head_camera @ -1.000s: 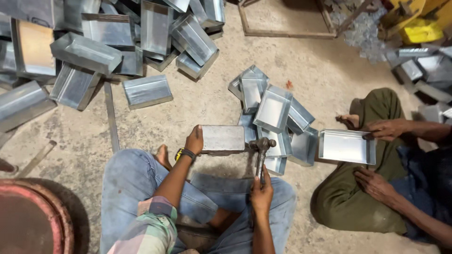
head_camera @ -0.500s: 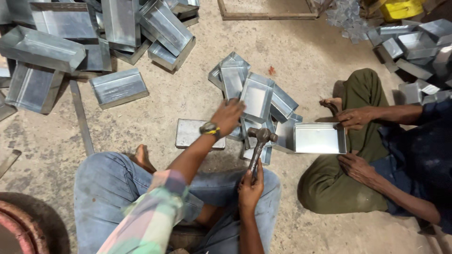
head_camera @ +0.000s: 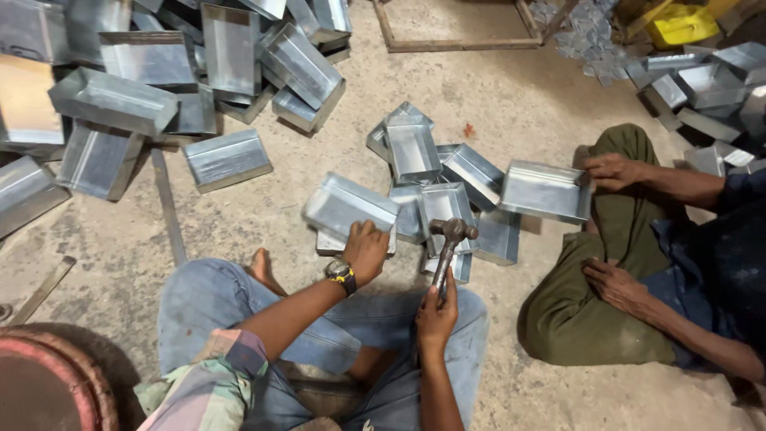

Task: The person uses a hammer to bend and shape the edges of small metal trays against a metal block while sitting on the floor.

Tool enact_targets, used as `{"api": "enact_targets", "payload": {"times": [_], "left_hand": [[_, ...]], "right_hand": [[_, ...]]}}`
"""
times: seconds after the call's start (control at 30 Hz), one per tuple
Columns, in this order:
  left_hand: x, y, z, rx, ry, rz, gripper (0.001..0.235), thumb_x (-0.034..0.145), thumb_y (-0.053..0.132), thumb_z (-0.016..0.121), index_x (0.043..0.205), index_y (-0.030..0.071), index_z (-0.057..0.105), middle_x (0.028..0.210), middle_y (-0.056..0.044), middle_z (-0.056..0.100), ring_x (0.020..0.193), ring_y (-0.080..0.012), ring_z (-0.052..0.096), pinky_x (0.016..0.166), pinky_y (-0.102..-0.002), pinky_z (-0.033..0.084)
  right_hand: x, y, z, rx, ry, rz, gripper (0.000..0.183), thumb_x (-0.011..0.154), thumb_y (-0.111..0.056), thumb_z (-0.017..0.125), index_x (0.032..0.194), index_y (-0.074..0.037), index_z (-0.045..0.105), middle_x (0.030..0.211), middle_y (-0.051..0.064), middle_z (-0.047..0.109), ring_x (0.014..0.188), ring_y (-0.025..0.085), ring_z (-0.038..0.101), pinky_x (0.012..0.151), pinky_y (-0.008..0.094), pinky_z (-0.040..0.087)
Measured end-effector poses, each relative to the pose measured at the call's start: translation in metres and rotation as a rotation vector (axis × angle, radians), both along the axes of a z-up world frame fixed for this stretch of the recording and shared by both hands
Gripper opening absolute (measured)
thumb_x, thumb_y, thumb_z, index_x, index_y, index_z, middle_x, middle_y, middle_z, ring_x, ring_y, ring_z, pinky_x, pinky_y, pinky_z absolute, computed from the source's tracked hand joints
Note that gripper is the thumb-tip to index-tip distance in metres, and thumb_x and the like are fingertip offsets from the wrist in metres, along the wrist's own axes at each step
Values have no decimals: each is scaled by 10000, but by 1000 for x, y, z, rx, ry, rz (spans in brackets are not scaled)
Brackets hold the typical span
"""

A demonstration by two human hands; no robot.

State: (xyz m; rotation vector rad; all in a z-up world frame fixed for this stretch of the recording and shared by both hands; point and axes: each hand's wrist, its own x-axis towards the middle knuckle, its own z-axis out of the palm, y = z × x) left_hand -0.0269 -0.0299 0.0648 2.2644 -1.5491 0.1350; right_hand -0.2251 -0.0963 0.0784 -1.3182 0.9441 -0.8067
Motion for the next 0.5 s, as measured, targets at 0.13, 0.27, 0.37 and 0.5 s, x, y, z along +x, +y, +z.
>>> {"api": "enact_targets", "payload": {"times": [0.13, 0.27, 0.37, 0.5], "left_hand": [[12, 15, -2, -109, 213, -29, 380, 872, 325, 769, 1043, 1, 667, 999, -136, 702, 1093, -350, 561, 956, -485, 423], [57, 33, -12, -411, 214, 17, 509, 775, 417, 823, 1103, 50, 692, 1092, -163, 706, 1080, -356, 600, 960, -511, 414], [109, 53, -19, -613, 319, 591, 578, 826, 432, 759, 1292, 108, 648, 1239, -154, 678, 1165, -360, 610, 1025, -485, 484], [136, 67, -43, -433, 1430, 593, 813, 778, 576, 688, 1479, 247, 442, 1337, -83, 556, 1197, -328, 546, 852, -576, 475]], "right_hand": [[8, -2, 5, -85, 59, 6, 544, 1008, -132, 570, 1542, -144, 466, 594, -30, 476, 445, 49, 389, 397, 236, 330], [-4, 2, 1, -119, 50, 13, 542, 1013, -149, 580, 1543, -138, 463, 609, -38, 489, 467, 45, 399, 412, 237, 333], [0, 1, -3, -137, 76, -16, 548, 1008, -155, 584, 1543, -135, 466, 611, -40, 497, 472, 49, 396, 419, 240, 328], [1, -1, -4, -138, 115, -10, 549, 1001, -166, 594, 1536, -137, 476, 598, -35, 490, 470, 52, 398, 418, 243, 334]]}}
